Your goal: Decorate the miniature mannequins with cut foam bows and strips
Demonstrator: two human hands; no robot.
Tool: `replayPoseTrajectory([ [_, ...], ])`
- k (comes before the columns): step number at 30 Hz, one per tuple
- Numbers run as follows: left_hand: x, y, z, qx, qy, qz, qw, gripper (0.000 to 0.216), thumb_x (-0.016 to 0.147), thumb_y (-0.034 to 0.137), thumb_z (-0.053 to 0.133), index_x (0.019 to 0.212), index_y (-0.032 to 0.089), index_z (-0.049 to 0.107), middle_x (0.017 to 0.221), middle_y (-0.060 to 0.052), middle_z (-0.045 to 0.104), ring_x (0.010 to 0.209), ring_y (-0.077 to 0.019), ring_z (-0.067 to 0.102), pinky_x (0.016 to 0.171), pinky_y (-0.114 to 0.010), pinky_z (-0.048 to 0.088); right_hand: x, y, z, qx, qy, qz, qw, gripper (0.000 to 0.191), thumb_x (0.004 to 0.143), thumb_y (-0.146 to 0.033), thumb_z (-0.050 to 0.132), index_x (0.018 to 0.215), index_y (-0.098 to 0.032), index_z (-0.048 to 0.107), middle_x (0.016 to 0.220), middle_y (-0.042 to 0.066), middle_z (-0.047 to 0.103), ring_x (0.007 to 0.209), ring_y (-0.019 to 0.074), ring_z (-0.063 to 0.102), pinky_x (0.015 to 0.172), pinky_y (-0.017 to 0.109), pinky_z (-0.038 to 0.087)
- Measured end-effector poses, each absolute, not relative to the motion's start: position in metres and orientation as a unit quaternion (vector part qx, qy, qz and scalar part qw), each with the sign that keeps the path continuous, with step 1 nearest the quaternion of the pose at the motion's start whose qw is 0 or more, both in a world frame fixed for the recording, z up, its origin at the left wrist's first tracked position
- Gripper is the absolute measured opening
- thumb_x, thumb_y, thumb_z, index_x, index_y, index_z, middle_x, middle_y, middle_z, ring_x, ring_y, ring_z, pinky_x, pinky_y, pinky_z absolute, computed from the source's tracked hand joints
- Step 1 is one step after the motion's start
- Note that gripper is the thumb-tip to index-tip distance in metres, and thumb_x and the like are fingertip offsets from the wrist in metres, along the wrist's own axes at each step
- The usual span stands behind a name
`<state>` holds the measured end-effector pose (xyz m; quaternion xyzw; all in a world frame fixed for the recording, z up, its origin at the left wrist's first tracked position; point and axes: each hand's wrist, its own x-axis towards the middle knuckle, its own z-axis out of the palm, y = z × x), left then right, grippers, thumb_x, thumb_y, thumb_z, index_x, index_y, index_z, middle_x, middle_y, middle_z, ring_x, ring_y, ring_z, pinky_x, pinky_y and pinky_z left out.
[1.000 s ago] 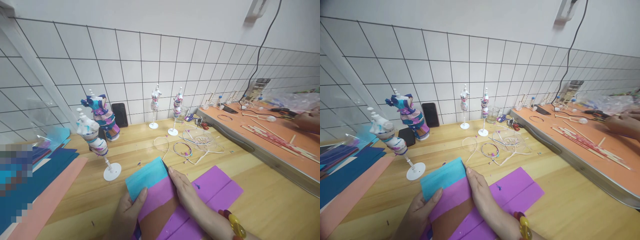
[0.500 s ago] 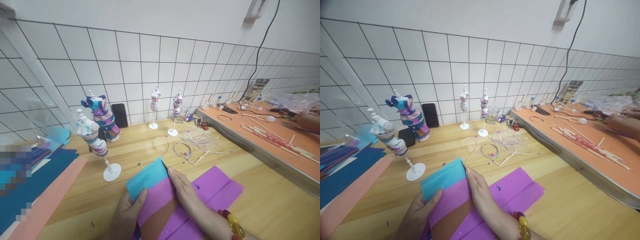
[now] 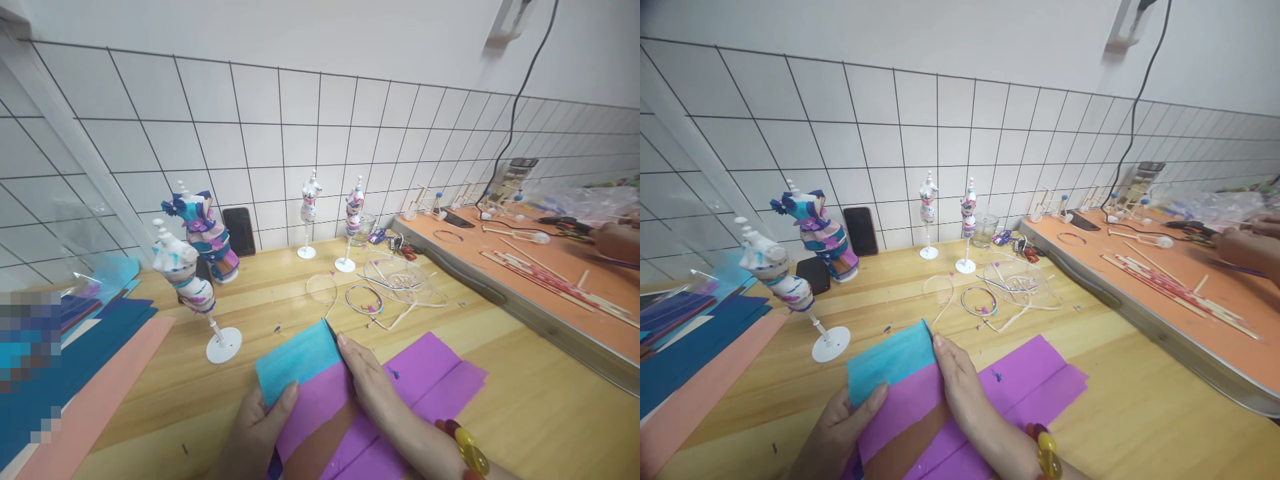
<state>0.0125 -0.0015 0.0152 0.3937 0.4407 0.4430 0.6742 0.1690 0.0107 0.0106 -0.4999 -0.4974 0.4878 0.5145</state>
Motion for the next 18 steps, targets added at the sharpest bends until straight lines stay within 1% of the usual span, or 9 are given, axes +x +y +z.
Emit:
replayPoseTrajectory([
  [3,0.0109,-0.0012,0.0151,0.401,0.444,0.430,0.676,0.037,0.066,0.043,0.067,0.093,0.019,0.069,0.095,-0.006,0.072,0.100,-0.0305,0.059,0.089,-0.040,0.045,0.1688,0.0096,0.0119,-0.511,-0.495,0.478,0.515,0.043,0.085,-0.053,0.041,0.089,-0.019,0.069,0.100,0.006,0.067,0.103,0.0245,0.054,0.093,0.034,0.038],
  [6,0.0093,-0.0006,0.0138,0.405,0.442,0.419,0.682,0.035,0.068,0.042,0.066,0.094,0.019,0.068,0.098,-0.006,0.071,0.101,-0.0296,0.059,0.090,-0.040,0.044,0.1680,0.0093,0.0138,-0.496,-0.506,0.481,0.517,0.043,0.086,-0.051,0.040,0.086,-0.019,0.068,0.095,0.006,0.068,0.095,0.0236,0.057,0.087,0.032,0.041],
  [10,0.0093,-0.0003,0.0130,0.408,0.446,0.427,0.673,0.034,0.067,0.041,0.067,0.092,0.019,0.069,0.096,-0.006,0.071,0.100,-0.0301,0.059,0.088,-0.040,0.045,0.1668,0.0097,0.0140,-0.486,-0.507,0.482,0.523,0.044,0.087,-0.051,0.039,0.084,-0.018,0.067,0.087,0.005,0.068,0.086,0.0219,0.058,0.085,0.031,0.041],
  [13,0.0101,-0.0006,0.0143,0.407,0.453,0.428,0.668,0.035,0.065,0.042,0.068,0.091,0.019,0.069,0.095,-0.006,0.072,0.099,-0.0304,0.060,0.087,-0.039,0.046,0.1663,0.0093,0.0139,-0.488,-0.504,0.481,0.525,0.044,0.086,-0.052,0.039,0.079,-0.018,0.066,0.081,0.004,0.068,0.080,0.0210,0.058,0.080,0.030,0.043],
  [18,0.0103,-0.0009,0.0152,0.402,0.449,0.430,0.672,0.032,0.065,0.041,0.068,0.088,0.018,0.069,0.097,-0.006,0.071,0.102,-0.0294,0.059,0.090,-0.038,0.044,0.1658,0.0088,0.0158,-0.476,-0.504,0.490,0.529,0.043,0.087,-0.052,0.039,0.076,-0.018,0.064,0.077,0.003,0.066,0.074,0.0196,0.057,0.075,0.029,0.043],
])
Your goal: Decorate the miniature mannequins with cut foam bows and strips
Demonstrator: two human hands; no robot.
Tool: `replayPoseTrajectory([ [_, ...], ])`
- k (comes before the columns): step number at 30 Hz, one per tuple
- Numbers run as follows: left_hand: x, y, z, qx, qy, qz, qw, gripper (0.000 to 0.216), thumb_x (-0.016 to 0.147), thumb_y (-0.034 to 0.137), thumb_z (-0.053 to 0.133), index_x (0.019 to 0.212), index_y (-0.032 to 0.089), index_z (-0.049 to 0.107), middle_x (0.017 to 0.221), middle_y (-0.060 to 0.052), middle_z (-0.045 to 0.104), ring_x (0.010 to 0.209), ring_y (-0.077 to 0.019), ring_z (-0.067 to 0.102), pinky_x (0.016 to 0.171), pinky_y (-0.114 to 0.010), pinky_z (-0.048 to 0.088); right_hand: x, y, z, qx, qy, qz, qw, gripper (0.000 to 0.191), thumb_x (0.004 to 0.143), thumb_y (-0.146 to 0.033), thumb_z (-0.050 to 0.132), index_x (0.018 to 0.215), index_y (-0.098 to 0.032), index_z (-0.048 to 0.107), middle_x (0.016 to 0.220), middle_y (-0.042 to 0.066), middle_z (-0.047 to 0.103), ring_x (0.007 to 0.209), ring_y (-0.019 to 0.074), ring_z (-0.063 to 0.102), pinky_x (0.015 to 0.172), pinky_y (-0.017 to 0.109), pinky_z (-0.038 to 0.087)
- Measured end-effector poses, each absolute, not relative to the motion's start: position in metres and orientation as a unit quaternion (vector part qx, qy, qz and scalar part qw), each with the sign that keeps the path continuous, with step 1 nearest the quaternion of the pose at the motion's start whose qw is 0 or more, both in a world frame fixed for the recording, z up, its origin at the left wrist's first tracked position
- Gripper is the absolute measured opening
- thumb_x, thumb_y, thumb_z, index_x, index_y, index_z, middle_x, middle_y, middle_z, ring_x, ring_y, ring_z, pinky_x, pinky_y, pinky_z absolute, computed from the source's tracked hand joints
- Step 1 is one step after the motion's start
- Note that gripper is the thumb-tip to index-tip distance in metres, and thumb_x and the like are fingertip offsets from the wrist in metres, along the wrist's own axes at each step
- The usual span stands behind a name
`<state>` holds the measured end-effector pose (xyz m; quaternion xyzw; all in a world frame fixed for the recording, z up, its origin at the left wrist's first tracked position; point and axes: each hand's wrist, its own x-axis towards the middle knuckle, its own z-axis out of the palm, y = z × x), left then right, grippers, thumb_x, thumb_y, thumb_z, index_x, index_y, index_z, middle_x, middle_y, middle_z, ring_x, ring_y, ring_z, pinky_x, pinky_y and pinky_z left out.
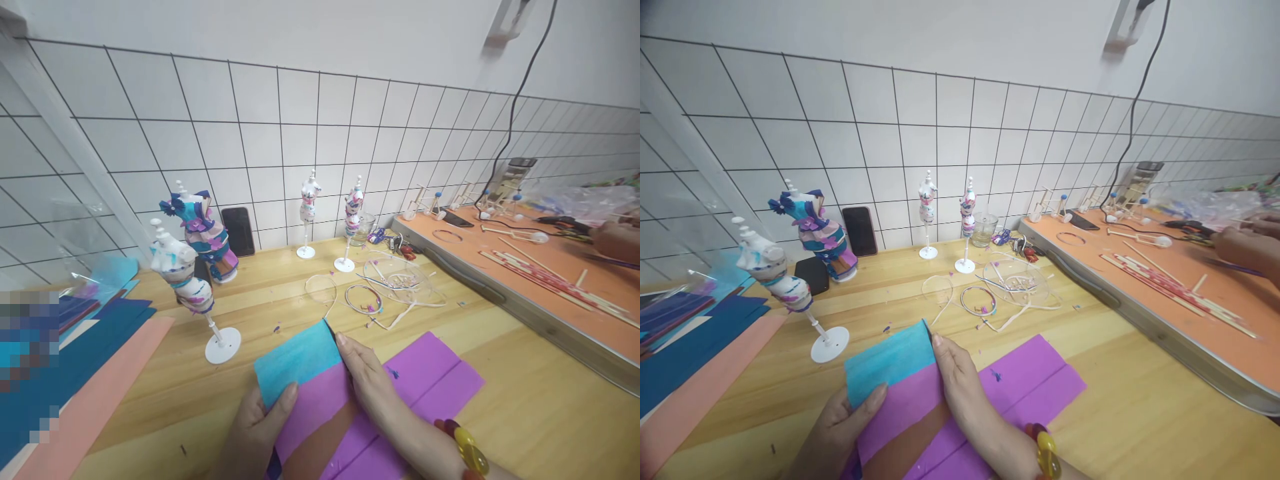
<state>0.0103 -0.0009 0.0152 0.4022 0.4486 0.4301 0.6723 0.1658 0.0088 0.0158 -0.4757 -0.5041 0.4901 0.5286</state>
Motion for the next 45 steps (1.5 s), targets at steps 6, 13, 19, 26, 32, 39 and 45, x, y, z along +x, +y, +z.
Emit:
replayPoseTrajectory([
  [6,0.010,-0.001,0.015,0.396,0.445,0.430,0.678,0.034,0.066,0.040,0.067,0.091,0.018,0.069,0.097,-0.007,0.071,0.102,-0.0299,0.059,0.090,-0.039,0.044,0.168,0.011,0.014,-0.483,-0.480,0.497,0.538,0.042,0.082,-0.055,0.046,0.069,-0.018,0.060,0.072,0.002,0.064,0.072,0.0197,0.056,0.072,0.029,0.044],
  [13,0.009,0.002,0.014,0.394,0.431,0.447,0.678,0.033,0.068,0.041,0.066,0.089,0.017,0.070,0.091,-0.006,0.072,0.103,-0.0293,0.058,0.097,-0.041,0.038,0.168,0.014,0.014,-0.493,-0.426,0.526,0.546,0.041,0.077,-0.057,0.050,0.061,-0.019,0.056,0.058,0.000,0.055,0.057,0.0155,0.050,0.058,0.026,0.042],
  [19,0.002,0.010,0.014,0.320,0.419,0.433,0.731,0.037,0.067,0.035,0.069,0.099,0.016,0.067,0.095,-0.008,0.071,0.095,-0.0292,0.063,0.086,-0.041,0.048,0.172,0.019,0.002,-0.485,-0.363,0.583,0.541,0.051,0.078,-0.066,0.039,0.076,-0.018,0.054,0.049,-0.009,0.030,0.036,0.0059,0.019,0.036,0.019,0.016],
  [26,-0.001,0.020,0.010,0.280,0.370,0.472,0.749,0.038,0.077,0.034,0.059,0.112,0.019,0.060,0.104,-0.006,0.069,0.106,-0.0263,0.058,0.097,-0.041,0.040,0.173,0.014,0.006,-0.470,-0.515,0.553,0.457,0.043,0.064,-0.052,0.068,0.054,-0.019,0.042,0.051,-0.008,0.029,0.047,0.0068,0.023,0.045,0.022,0.019],
  [32,0.001,0.014,0.014,0.324,0.426,0.479,0.696,0.041,0.067,0.046,0.064,0.098,0.019,0.068,0.103,-0.006,0.069,0.117,-0.0291,0.048,0.105,-0.039,0.030,0.174,0.015,0.007,-0.465,-0.379,0.635,0.487,0.041,0.069,-0.051,0.065,0.058,-0.019,0.042,0.044,-0.010,0.034,0.037,0.0042,0.025,0.039,0.020,0.017],
  [39,0.006,0.003,0.013,0.399,0.372,0.394,0.740,0.048,0.068,0.039,0.067,0.110,0.017,0.063,0.107,-0.011,0.067,0.111,-0.0316,0.053,0.098,-0.044,0.037,0.175,0.017,0.011,-0.439,-0.308,0.662,0.524,0.044,0.072,-0.051,0.063,0.056,-0.020,0.035,0.036,-0.012,0.031,0.032,0.0027,0.021,0.036,0.018,0.017],
  [45,0.002,0.014,0.014,0.254,0.333,0.410,0.810,0.041,0.076,0.031,0.061,0.113,0.013,0.060,0.103,-0.012,0.069,0.103,-0.0284,0.059,0.095,-0.041,0.041,0.177,0.018,0.006,-0.485,-0.367,0.610,0.508,0.039,0.078,-0.053,0.055,0.075,-0.015,0.055,0.037,-0.012,0.030,0.035,0.0046,0.021,0.038,0.019,0.017],
])
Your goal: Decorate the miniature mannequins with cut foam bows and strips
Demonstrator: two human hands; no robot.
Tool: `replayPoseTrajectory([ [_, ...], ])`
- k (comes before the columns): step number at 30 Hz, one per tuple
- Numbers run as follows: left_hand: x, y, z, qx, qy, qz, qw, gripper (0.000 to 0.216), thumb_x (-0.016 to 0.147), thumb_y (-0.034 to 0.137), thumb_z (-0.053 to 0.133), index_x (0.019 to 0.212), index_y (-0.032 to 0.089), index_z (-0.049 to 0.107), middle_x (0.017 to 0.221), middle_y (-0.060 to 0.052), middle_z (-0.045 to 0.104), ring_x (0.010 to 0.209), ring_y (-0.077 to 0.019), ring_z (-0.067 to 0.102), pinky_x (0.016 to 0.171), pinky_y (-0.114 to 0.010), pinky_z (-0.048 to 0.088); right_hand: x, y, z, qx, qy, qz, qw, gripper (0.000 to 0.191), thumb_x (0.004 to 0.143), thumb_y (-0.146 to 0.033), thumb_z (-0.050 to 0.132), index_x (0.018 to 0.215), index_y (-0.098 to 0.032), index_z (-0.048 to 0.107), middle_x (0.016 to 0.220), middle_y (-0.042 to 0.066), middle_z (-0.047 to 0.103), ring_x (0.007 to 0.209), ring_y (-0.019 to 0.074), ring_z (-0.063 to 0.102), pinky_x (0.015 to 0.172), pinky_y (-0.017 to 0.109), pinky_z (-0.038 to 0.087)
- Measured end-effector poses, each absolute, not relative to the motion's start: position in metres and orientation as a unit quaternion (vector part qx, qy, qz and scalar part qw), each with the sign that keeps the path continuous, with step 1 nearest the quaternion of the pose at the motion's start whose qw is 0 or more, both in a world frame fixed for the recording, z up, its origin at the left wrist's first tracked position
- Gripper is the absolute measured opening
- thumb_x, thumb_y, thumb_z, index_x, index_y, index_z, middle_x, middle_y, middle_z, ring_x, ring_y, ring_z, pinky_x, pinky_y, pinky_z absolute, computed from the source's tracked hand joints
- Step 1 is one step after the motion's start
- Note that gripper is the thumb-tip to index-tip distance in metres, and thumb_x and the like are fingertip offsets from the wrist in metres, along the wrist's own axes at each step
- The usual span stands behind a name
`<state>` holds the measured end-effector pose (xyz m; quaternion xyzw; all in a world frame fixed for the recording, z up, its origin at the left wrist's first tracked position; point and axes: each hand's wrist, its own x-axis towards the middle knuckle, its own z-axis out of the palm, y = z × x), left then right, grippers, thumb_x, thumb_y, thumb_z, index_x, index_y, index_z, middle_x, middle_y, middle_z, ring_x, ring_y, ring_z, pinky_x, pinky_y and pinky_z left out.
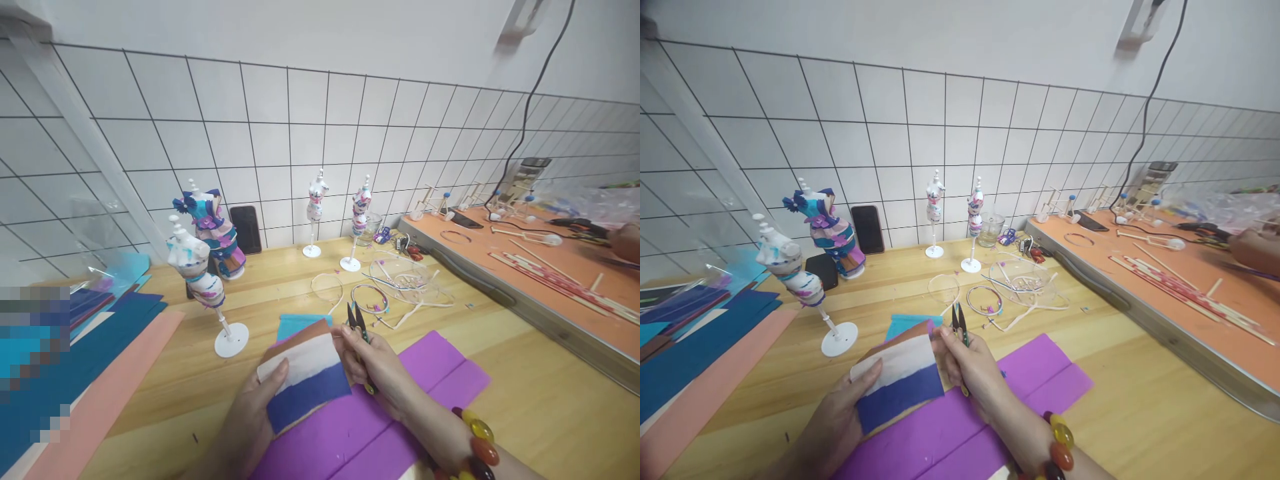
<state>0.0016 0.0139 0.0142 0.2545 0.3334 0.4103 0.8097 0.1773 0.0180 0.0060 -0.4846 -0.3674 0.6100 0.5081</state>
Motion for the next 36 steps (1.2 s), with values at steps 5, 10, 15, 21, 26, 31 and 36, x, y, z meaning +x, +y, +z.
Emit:
replayPoseTrajectory([
  [5,-0.003,0.017,0.013,0.208,0.336,0.437,0.808,0.045,0.078,0.025,0.060,0.121,0.014,0.054,0.104,-0.012,0.068,0.102,-0.0277,0.060,0.093,-0.040,0.044,0.176,0.018,0.005,-0.495,-0.411,0.609,0.464,0.038,0.076,-0.054,0.056,0.065,-0.018,0.049,0.036,-0.012,0.028,0.032,0.0040,0.019,0.036,0.020,0.014],
  [10,0.001,0.015,0.010,0.255,0.314,0.467,0.786,0.052,0.079,0.027,0.059,0.128,0.018,0.046,0.113,-0.011,0.065,0.104,-0.0278,0.059,0.092,-0.040,0.044,0.174,0.016,0.002,-0.502,-0.444,0.584,0.458,0.041,0.074,-0.059,0.055,0.064,-0.019,0.048,0.034,-0.012,0.029,0.031,0.0048,0.021,0.034,0.021,0.015],
  [15,0.004,0.014,0.009,0.298,0.346,0.497,0.738,0.057,0.071,0.028,0.067,0.125,0.021,0.050,0.109,-0.008,0.067,0.103,-0.0272,0.059,0.093,-0.037,0.044,0.173,0.017,0.000,-0.503,-0.446,0.568,0.474,0.036,0.062,-0.049,0.070,0.071,-0.017,0.055,0.046,-0.009,0.038,0.039,0.0053,0.029,0.042,0.021,0.025],
  [21,-0.001,0.017,0.003,0.312,0.364,0.490,0.728,0.054,0.073,0.027,0.066,0.124,0.019,0.051,0.109,-0.008,0.067,0.108,-0.0265,0.057,0.095,-0.037,0.043,0.171,0.018,0.008,-0.512,-0.471,0.525,0.490,0.034,0.060,-0.047,0.070,0.063,-0.017,0.056,0.059,-0.003,0.050,0.057,0.0115,0.046,0.059,0.025,0.037],
  [26,0.000,0.019,-0.003,0.297,0.388,0.495,0.719,0.060,0.063,0.030,0.073,0.118,0.016,0.056,0.106,-0.012,0.068,0.105,-0.0301,0.058,0.094,-0.041,0.043,0.172,0.018,0.006,-0.523,-0.502,0.494,0.480,0.031,0.063,-0.046,0.066,0.067,-0.017,0.057,0.063,-0.001,0.054,0.060,0.0138,0.049,0.062,0.027,0.040],
  [31,0.000,0.021,0.001,0.253,0.380,0.515,0.726,0.065,0.061,0.029,0.073,0.121,0.014,0.052,0.104,-0.014,0.068,0.100,-0.0332,0.060,0.088,-0.044,0.046,0.171,0.016,-0.002,-0.532,-0.524,0.480,0.460,0.023,0.065,-0.037,0.064,0.072,-0.016,0.056,0.061,-0.002,0.049,0.057,0.0124,0.046,0.058,0.026,0.039],
  [36,-0.006,0.026,0.009,0.219,0.376,0.556,0.708,0.067,0.066,0.025,0.071,0.127,0.018,0.045,0.102,-0.010,0.069,0.095,-0.0283,0.063,0.083,-0.038,0.050,0.170,0.014,-0.005,-0.544,-0.565,0.434,0.443,0.015,0.067,-0.030,0.061,0.067,-0.016,0.056,0.054,-0.005,0.040,0.053,0.0105,0.039,0.052,0.024,0.036],
])
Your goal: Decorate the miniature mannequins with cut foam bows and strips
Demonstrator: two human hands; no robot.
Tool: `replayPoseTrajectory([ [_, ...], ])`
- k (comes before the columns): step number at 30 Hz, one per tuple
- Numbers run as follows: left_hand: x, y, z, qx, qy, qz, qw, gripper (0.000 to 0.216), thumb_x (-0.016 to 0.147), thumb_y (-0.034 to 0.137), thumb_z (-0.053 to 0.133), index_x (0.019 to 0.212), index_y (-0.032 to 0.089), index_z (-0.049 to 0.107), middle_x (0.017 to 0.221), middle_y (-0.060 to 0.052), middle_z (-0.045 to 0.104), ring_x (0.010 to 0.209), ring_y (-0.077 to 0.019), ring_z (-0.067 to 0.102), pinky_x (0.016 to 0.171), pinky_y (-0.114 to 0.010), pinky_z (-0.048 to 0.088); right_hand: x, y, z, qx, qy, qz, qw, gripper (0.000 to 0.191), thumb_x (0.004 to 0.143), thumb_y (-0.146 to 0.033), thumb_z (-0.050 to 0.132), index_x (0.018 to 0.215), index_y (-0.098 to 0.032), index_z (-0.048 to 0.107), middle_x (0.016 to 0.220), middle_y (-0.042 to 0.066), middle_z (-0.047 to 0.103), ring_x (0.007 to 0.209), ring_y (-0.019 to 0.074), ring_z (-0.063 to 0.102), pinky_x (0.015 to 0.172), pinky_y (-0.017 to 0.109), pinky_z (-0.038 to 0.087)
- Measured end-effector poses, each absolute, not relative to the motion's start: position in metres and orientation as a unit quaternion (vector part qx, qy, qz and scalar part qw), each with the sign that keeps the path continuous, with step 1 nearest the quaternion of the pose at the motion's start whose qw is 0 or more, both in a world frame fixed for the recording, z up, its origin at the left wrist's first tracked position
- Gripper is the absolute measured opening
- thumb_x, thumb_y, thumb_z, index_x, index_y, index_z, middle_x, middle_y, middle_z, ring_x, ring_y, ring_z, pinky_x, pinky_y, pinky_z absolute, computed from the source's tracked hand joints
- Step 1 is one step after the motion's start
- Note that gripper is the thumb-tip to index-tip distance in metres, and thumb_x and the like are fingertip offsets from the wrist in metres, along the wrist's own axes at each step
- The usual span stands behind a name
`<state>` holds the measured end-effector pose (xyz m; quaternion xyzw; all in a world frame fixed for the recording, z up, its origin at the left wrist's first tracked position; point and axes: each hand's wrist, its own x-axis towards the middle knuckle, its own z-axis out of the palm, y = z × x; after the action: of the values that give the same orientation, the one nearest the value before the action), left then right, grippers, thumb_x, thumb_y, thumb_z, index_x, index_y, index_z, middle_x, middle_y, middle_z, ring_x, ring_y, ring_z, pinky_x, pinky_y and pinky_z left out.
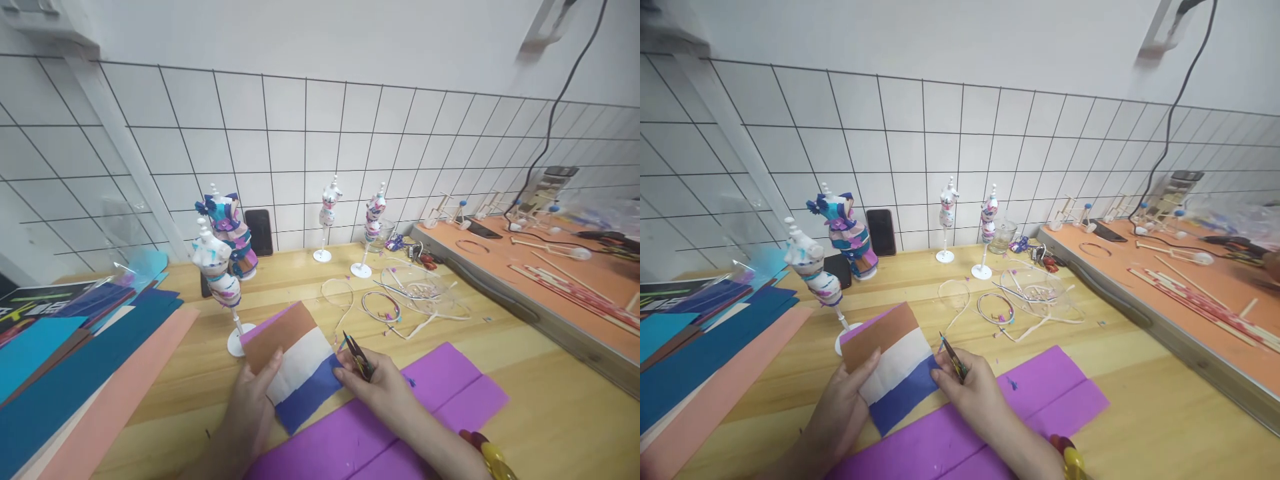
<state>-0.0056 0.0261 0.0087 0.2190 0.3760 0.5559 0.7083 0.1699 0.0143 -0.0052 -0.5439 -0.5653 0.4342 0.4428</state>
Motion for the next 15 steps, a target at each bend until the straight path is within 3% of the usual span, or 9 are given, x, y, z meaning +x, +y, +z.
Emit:
replayPoseTrajectory([
  [9,-0.0064,0.0285,0.0097,0.227,0.395,0.577,0.677,0.074,0.065,0.024,0.073,0.131,0.021,0.038,0.095,-0.006,0.071,0.089,-0.0244,0.066,0.076,-0.032,0.052,0.1718,0.0183,-0.0075,-0.564,-0.546,0.429,0.446,0.027,0.062,-0.042,0.067,0.070,-0.016,0.063,0.052,-0.005,0.048,0.053,0.0118,0.046,0.052,0.023,0.039],
  [15,-0.0064,0.0291,0.0091,0.240,0.397,0.577,0.672,0.072,0.068,0.025,0.071,0.131,0.023,0.037,0.090,-0.004,0.072,0.084,-0.0228,0.067,0.072,-0.031,0.053,0.1728,0.0206,-0.0132,-0.560,-0.531,0.447,0.451,0.022,0.062,-0.035,0.067,0.072,-0.016,0.061,0.053,-0.005,0.046,0.053,0.0120,0.045,0.053,0.025,0.037],
])
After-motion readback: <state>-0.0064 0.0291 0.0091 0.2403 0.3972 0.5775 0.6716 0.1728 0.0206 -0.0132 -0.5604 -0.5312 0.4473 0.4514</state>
